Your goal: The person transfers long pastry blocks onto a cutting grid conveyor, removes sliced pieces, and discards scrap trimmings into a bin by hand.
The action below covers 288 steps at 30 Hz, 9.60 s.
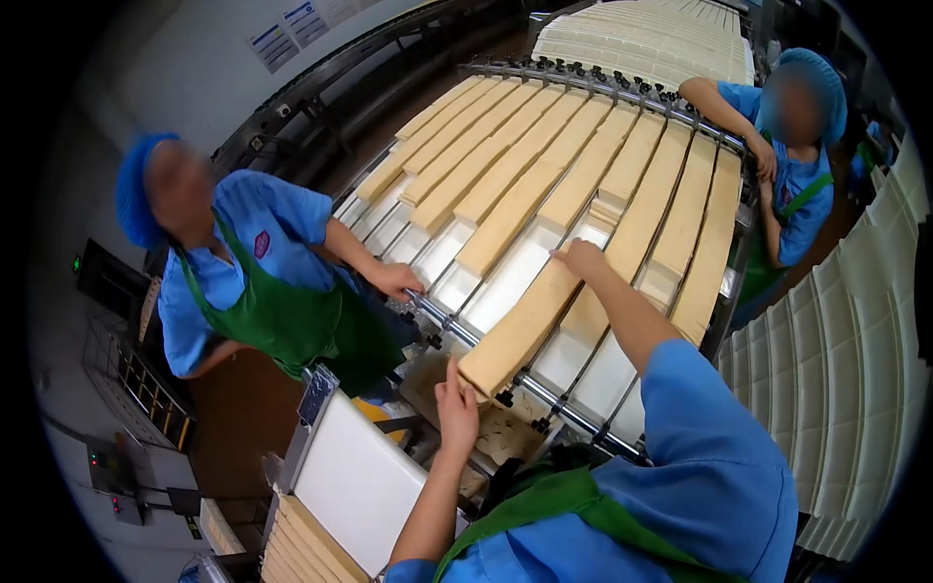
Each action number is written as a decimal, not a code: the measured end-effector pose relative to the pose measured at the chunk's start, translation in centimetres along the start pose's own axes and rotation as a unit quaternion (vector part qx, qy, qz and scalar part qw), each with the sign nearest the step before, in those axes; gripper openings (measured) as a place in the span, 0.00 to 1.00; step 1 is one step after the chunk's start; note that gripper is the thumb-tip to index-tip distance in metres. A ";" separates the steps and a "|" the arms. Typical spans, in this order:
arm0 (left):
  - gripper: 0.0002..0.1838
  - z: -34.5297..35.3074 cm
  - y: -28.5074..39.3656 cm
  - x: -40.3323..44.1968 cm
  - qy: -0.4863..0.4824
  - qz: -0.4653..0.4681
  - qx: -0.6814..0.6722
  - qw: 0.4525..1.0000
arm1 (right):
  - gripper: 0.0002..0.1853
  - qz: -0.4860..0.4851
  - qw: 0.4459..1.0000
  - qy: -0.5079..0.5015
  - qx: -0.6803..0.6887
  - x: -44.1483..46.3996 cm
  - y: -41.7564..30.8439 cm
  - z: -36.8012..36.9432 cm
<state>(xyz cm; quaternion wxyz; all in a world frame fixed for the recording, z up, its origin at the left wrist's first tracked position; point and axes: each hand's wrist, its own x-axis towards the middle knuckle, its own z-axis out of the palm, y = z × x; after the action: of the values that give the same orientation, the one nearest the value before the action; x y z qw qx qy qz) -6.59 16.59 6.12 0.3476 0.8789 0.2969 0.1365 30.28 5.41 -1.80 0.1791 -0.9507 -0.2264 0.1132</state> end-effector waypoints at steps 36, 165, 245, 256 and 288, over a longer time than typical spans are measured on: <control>0.22 1.2 -13.4 -4.6 0.062 -0.035 0.092 0.993 | 0.20 -0.478 0.877 0.052 -0.024 -22.8 -10.5 8.7; 0.16 -2.0 5.7 -7.9 -0.185 -0.018 -0.328 0.926 | 0.15 -0.049 0.815 0.224 0.532 -20.5 1.2 -1.0; 0.09 -6.0 -22.4 -29.7 0.272 -0.312 -0.316 0.854 | 0.12 -0.518 0.731 -0.399 0.195 -35.6 -31.4 17.7; 0.21 -9.3 -32.5 -41.4 0.588 -0.434 -0.192 0.655 | 0.13 -0.748 0.477 -0.454 0.076 -46.6 -45.9 19.8; 0.55 -21.9 -40.4 -36.9 0.093 -0.384 0.080 0.915 | 0.12 -0.199 0.814 -0.426 0.342 -26.9 -44.6 33.1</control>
<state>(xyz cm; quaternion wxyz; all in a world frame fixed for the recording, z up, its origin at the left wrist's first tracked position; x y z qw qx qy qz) -62.67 28.92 -7.27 0.2729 0.7054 0.6522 0.0497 -20.35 39.48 -10.81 0.3967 -0.6191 -0.4108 0.5390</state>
